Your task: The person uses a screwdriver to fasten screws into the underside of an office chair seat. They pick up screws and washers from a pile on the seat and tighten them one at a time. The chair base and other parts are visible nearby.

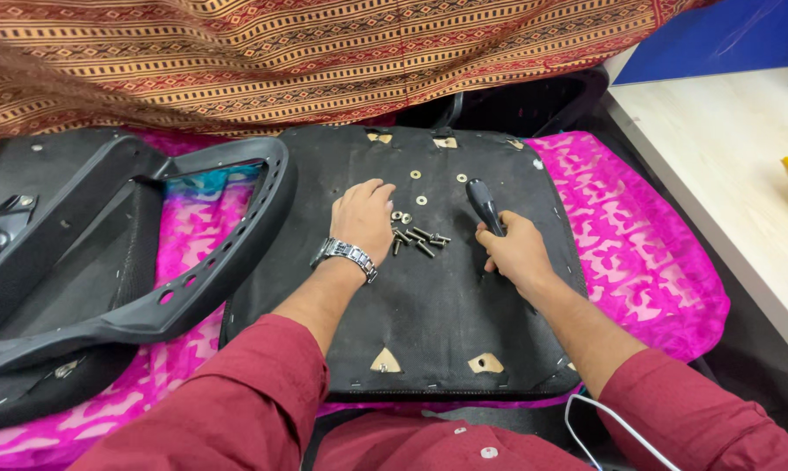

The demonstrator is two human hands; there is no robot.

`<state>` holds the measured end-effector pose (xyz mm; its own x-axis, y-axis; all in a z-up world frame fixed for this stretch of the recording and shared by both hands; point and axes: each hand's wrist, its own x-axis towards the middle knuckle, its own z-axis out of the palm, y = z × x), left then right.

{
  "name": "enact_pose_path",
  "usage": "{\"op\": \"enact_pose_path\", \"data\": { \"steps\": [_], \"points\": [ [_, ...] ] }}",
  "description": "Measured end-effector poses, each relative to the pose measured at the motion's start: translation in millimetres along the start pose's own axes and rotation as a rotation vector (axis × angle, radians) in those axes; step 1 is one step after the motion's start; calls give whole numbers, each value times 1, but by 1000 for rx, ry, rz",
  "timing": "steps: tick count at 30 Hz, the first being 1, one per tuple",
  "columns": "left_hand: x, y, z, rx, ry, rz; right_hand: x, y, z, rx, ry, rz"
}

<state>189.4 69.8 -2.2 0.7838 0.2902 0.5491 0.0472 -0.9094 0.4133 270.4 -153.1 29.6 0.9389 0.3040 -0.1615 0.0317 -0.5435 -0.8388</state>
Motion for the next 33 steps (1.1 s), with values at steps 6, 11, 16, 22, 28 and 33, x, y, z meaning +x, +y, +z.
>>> {"op": "enact_pose_path", "data": {
  "steps": [6,11,16,22,28,33],
  "points": [
    [13,-21,10,112,-248,-34,-2,-6,-2,-2,-7,28],
    [17,-19,10,93,-275,-133,-1,-7,-1,-22,0,41],
    [20,-19,5,51,-274,-193,1,-4,-1,12,-13,33],
    [6,0,-21,-77,37,-108,2,3,-3,52,-49,17],
    [-70,57,-42,-440,-56,-142,-10,22,-3,181,-42,-67],
    [-119,90,-50,-514,-89,-36,-36,28,-5,195,-29,-41]
  ]
}}
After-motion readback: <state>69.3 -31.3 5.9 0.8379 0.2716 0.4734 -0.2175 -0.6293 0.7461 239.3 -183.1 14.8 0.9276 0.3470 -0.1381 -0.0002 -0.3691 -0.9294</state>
